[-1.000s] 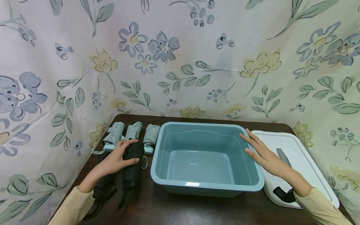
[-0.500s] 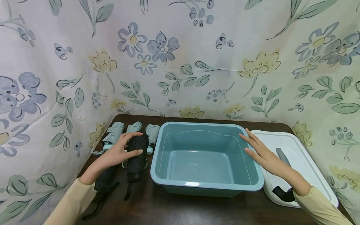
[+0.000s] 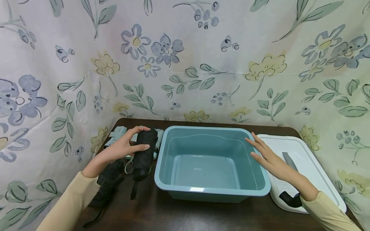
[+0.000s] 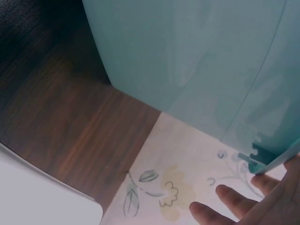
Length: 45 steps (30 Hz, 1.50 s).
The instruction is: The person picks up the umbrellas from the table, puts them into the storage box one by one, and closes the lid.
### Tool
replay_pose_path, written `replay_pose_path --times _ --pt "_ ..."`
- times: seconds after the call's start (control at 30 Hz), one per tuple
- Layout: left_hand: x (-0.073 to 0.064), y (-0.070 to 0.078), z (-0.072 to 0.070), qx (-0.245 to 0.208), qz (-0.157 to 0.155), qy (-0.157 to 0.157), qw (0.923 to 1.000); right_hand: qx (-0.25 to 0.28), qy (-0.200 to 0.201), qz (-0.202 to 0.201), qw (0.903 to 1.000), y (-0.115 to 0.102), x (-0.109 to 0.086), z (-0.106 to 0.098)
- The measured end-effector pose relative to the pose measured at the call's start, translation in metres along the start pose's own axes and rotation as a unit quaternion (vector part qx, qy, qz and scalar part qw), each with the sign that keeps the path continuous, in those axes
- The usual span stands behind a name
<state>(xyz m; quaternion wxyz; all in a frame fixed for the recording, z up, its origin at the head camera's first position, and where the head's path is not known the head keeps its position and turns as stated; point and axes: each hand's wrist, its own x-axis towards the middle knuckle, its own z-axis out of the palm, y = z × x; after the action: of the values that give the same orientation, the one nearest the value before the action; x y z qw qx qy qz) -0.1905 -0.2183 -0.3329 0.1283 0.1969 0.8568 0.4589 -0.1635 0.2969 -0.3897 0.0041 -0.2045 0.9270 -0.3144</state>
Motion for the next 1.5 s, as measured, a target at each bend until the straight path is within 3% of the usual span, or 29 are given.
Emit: replay_pose_path --times 0.1,0.3,0.73,1.03,1.5 --pt "0.004 0.006 -0.001 -0.027 -0.013 -0.008 0.9995 0.001 0.000 0.002 1.0000 -0.001 0.000 0.000" --pt "0.012 0.014 0.002 -0.037 -0.023 -0.009 0.9990 0.003 -0.003 0.001 1.0000 0.001 0.000 0.000" --pt "0.032 0.033 0.021 -0.107 -0.028 -0.019 0.9937 0.009 -0.006 -0.005 0.9999 0.000 0.000 0.002" --pt "0.050 0.051 0.041 -0.175 -0.045 -0.051 0.9822 0.009 -0.008 -0.007 0.9999 -0.003 0.000 0.000" --pt "0.075 0.076 0.079 -0.201 -0.064 -0.092 0.9731 0.010 -0.007 -0.002 0.9999 -0.003 -0.001 0.000"
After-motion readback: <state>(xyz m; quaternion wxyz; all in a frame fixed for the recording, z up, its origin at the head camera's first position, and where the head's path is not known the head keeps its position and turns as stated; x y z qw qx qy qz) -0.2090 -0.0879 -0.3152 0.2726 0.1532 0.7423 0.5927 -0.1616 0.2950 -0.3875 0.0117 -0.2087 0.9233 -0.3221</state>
